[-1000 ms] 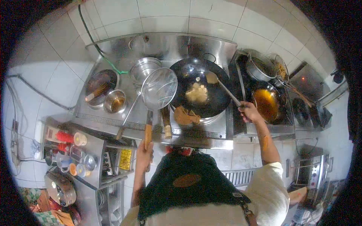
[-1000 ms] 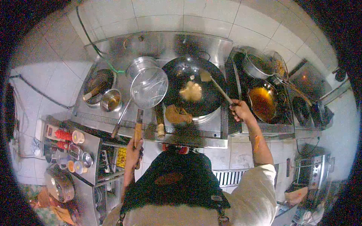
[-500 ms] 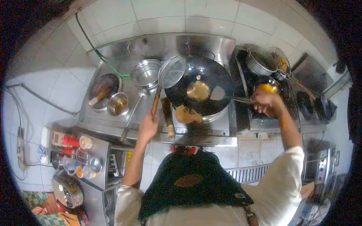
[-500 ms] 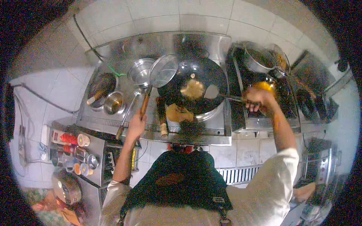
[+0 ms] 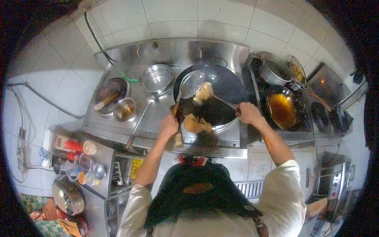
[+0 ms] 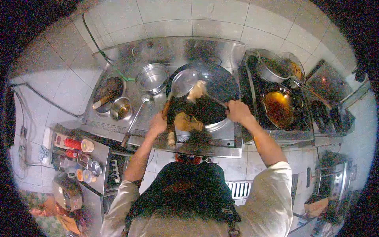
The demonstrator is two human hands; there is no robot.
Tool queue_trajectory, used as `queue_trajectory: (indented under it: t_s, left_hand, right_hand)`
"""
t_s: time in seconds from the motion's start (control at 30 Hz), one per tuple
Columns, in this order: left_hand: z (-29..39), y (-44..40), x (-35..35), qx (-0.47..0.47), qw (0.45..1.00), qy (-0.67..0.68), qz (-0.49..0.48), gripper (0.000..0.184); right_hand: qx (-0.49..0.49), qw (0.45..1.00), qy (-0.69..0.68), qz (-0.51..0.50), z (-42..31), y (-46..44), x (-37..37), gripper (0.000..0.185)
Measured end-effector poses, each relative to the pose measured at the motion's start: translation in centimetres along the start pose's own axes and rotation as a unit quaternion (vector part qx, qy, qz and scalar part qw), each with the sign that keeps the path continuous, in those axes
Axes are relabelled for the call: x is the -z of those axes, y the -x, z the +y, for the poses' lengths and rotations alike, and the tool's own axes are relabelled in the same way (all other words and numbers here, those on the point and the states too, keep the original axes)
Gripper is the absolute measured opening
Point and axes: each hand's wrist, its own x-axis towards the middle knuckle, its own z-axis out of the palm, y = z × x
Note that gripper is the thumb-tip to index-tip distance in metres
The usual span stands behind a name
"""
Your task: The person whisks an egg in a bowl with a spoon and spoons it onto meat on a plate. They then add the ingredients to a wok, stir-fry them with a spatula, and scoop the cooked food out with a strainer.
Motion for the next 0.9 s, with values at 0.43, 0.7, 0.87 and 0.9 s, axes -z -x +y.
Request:
queue_trajectory:
  t_s: [0.43,0.7,0.87,0.9]
  left_hand:
    - [-1.0,4.0,6.0,-0.022,0.991,0.054,0.118,0.023]
    - [-1.8,3.4,4.6,0.004,0.992,0.071,0.104,0.025]
    - [-1.9,4.4,5.4,-0.036,0.989,0.105,0.1,0.031]
    - [-2.1,4.6,5.5,-0.022,0.988,0.132,0.081,0.031]
  right_hand:
    - [-0.246,0.871,-0.176,-0.387,3.6,-1.8,11.8,0.02]
    - [-0.088,0.985,-0.1,-0.106,0.3,-0.4,-0.3,0.021]
    - [-0.107,0.992,0.013,-0.071,-2.8,0.3,7.3,0.029]
    - [-0.072,0.994,0.01,-0.079,-0.4,-0.1,7.4,0.03]
